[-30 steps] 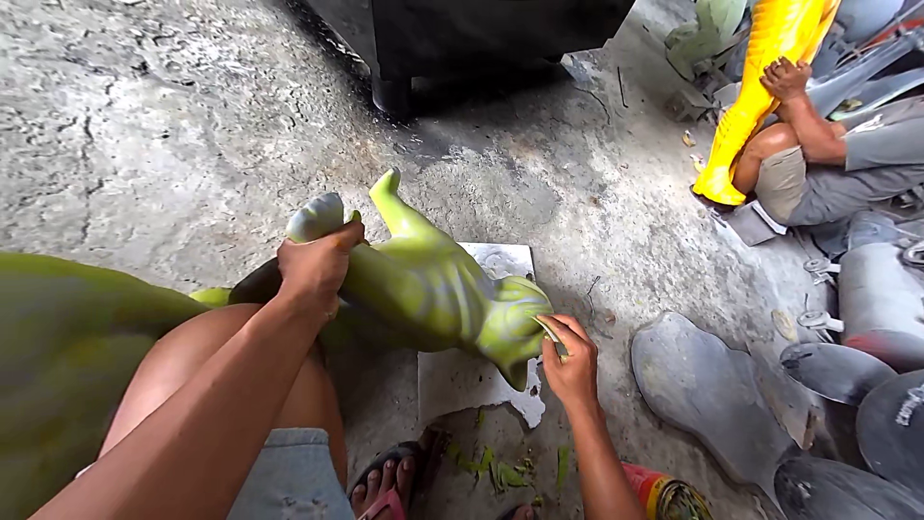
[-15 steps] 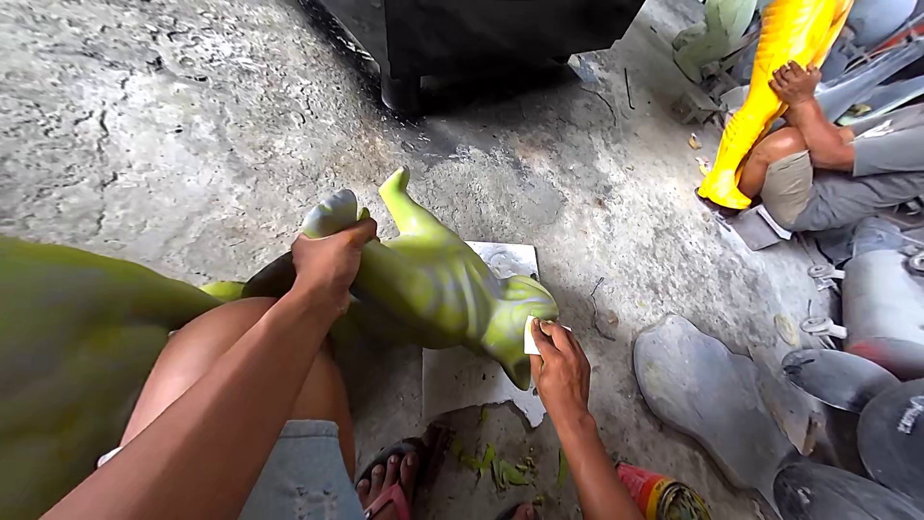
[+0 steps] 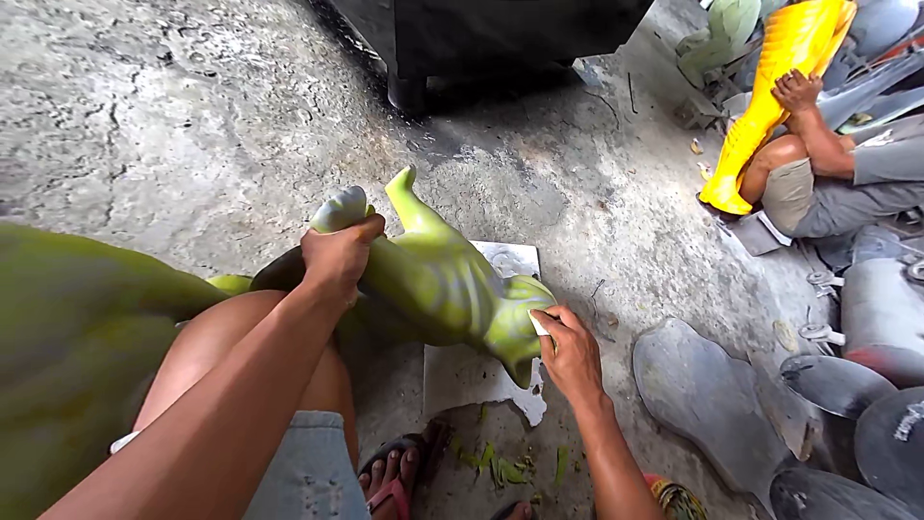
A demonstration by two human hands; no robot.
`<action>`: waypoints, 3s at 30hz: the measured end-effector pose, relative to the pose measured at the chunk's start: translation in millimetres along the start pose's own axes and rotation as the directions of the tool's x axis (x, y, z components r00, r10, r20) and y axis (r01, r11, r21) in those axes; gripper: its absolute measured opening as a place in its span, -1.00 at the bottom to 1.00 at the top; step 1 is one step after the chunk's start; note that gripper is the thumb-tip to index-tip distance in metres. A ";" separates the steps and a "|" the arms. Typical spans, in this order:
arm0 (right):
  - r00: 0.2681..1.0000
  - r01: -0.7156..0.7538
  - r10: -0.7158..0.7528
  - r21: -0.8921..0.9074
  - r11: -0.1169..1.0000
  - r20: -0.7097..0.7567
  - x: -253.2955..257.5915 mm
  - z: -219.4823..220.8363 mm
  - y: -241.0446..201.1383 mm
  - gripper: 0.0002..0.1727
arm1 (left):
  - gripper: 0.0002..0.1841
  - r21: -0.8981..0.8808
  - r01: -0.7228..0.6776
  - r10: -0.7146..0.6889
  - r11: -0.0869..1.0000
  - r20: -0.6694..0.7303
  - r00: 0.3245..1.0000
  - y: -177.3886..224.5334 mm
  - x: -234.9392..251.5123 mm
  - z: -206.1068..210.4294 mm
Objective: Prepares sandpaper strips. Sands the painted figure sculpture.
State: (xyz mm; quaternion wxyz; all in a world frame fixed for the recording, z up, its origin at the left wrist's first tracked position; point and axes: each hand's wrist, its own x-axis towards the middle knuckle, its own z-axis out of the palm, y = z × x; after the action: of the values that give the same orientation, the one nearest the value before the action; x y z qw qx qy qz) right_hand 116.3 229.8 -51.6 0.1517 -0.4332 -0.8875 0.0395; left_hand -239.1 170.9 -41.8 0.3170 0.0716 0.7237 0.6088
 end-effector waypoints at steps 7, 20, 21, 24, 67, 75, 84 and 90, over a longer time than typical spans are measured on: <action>0.989 -0.033 0.031 -0.016 0.999 -0.145 -34.5 36.4 -5.9 -0.51 | -0.42 0.009 0.006 -0.006 1.000 0.002 1.000 -2.0 1.9 -0.2; 0.959 -0.054 0.095 0.159 0.986 -0.265 -20.4 25.1 1.5 -0.58 | -0.43 0.021 0.009 -0.009 1.000 0.000 1.000 -1.0 2.3 -0.4; 0.963 -0.066 0.095 0.122 0.990 -0.251 -20.8 28.3 -0.2 -0.57 | -0.42 0.020 0.008 -0.008 1.000 0.001 1.000 -0.6 2.0 0.1; 0.974 -0.058 0.053 -0.018 0.998 -0.219 -25.4 35.1 -5.6 -0.60 | -0.43 0.013 0.008 -0.008 1.000 -0.003 1.000 -1.6 3.5 0.9; 0.959 -0.072 0.135 0.250 0.966 -0.247 -27.7 23.5 4.0 -0.58 | -0.43 0.019 0.015 -0.014 1.000 -0.019 1.000 -0.2 4.1 3.9; 0.963 -0.107 0.121 0.070 0.992 -0.241 -23.6 33.3 -7.8 -0.60 | -0.39 0.007 0.003 -0.003 1.000 0.000 1.000 1.2 4.7 5.1; 0.963 -0.050 0.078 0.112 0.992 -0.260 -30.8 29.5 7.1 -0.64 | -0.40 -0.008 -0.012 0.012 1.000 -0.003 1.000 -1.9 7.1 4.4; 0.946 -0.142 0.189 0.185 0.972 -0.263 -22.3 34.6 -5.9 -0.62 | -0.39 0.016 0.013 -0.012 1.000 -0.017 1.000 -0.3 4.5 3.7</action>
State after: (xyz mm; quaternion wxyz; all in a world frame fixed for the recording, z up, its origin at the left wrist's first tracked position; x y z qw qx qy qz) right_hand 114.2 210.9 -88.6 0.3064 -0.4938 -0.8114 0.0633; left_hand -240.5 176.1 -44.0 0.3141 0.0645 0.7316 0.6017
